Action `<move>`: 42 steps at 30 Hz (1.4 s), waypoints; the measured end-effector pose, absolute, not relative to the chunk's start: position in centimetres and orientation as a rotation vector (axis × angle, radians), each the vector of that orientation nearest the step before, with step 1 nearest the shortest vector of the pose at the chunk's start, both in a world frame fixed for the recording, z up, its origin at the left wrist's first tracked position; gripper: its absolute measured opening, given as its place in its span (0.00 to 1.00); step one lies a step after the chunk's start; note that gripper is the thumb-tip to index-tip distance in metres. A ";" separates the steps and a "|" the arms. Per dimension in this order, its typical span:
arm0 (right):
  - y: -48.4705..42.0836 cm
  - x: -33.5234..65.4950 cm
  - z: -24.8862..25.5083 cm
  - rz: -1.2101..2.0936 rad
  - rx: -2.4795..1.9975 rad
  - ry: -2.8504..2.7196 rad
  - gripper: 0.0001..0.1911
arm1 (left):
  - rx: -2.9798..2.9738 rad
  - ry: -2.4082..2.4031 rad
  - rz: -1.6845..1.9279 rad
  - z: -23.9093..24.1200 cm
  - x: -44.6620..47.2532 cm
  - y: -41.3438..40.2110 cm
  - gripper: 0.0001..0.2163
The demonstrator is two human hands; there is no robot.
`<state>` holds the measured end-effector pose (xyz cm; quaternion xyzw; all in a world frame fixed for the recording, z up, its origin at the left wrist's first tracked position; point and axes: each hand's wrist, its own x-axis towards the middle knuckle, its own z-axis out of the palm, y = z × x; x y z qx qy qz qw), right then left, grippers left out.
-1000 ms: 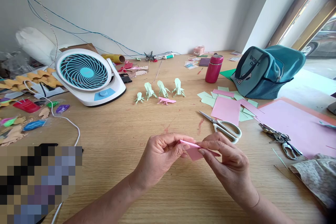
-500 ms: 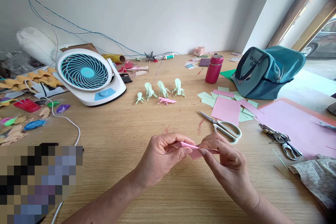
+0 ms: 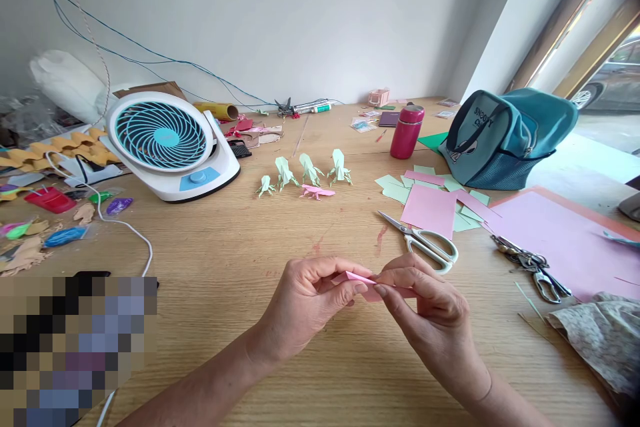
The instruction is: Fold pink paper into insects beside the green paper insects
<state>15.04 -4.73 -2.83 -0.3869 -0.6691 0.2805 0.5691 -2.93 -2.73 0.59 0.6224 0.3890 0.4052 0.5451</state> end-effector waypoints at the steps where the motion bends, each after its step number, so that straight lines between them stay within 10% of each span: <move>1: -4.8 15.0 -2.8 0.675 -0.913 -1.563 0.07 | 1.481 0.923 0.963 0.6 -3.0 -2.7 0.06; 42: -5.1 14.2 -2.0 0.435 -1.004 -1.628 0.08 | 1.535 0.914 1.115 1.2 -2.7 -3.3 0.04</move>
